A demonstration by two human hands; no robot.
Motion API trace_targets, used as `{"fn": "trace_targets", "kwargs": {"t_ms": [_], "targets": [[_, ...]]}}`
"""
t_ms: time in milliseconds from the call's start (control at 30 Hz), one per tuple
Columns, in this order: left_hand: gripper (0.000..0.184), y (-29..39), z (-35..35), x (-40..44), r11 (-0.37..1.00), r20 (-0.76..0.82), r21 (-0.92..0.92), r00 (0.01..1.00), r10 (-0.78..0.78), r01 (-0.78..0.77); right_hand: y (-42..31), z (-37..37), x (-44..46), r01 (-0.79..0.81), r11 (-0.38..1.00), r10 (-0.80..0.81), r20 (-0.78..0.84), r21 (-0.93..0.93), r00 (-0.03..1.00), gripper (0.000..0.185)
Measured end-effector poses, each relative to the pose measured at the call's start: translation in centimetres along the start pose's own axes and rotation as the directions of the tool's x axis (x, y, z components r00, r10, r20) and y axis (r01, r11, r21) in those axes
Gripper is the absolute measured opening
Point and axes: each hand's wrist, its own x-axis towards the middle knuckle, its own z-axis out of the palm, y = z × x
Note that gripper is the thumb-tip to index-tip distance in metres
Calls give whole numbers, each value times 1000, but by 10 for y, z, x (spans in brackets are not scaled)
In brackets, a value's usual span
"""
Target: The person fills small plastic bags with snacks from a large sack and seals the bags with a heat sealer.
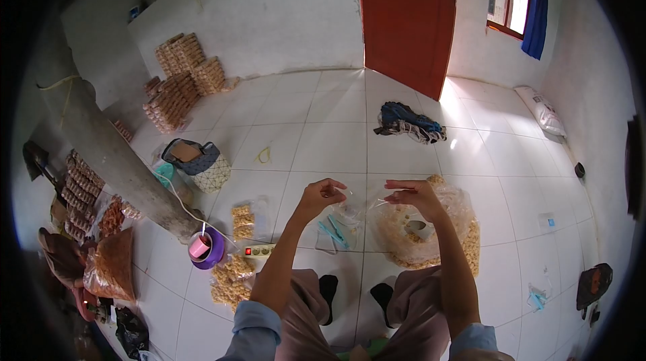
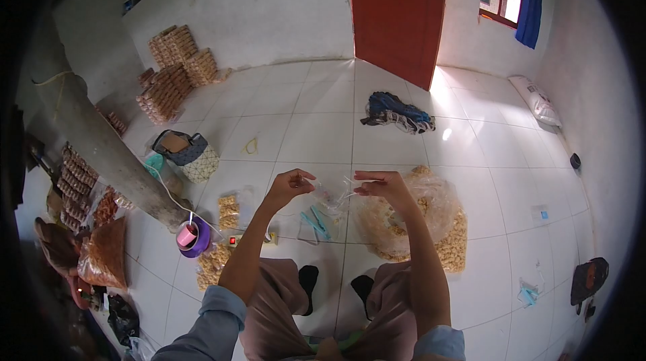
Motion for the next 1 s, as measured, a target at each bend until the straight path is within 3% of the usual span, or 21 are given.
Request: {"fn": "trace_targets", "kwargs": {"t_ms": [133,467,667,733,767,833,867,933,967,1000], "targets": [[15,-11,-4,4,991,-37,-125,999,38,-42,-1,0,0,5,1000,-5,10,1,1000,32],[11,-1,-4,-2,988,-61,-106,993,105,-111,-3,1,2,-50,999,50,20,18,999,34],[12,7,-2,-7,975,-115,206,987,113,-88,0,-1,2,-55,997,55,7,58,998,33],[30,18,1,-12,755,-303,642,861,408,-132,5,-4,1,-30,999,31,-26,33,999,32],[30,23,6,-14,751,-302,647,861,410,-130,8,-2,2,-26,999,27,-22,38,999,32],[58,40,32,-17,489,59,764,801,596,-421,10,6,1,-47,996,50,39,-77,998,33],[80,32,43,-16,380,206,793,797,567,-476,10,10,2,-53,996,57,45,-78,997,33],[72,21,54,-15,273,272,846,811,518,-459,7,16,1,-5,994,16,97,-107,995,33],[72,16,53,-14,285,267,842,814,516,-457,8,16,-1,-17,994,28,96,-111,995,33],[68,12,47,-9,368,239,846,891,385,-386,7,14,-1,-30,993,40,89,-111,995,33]]}}
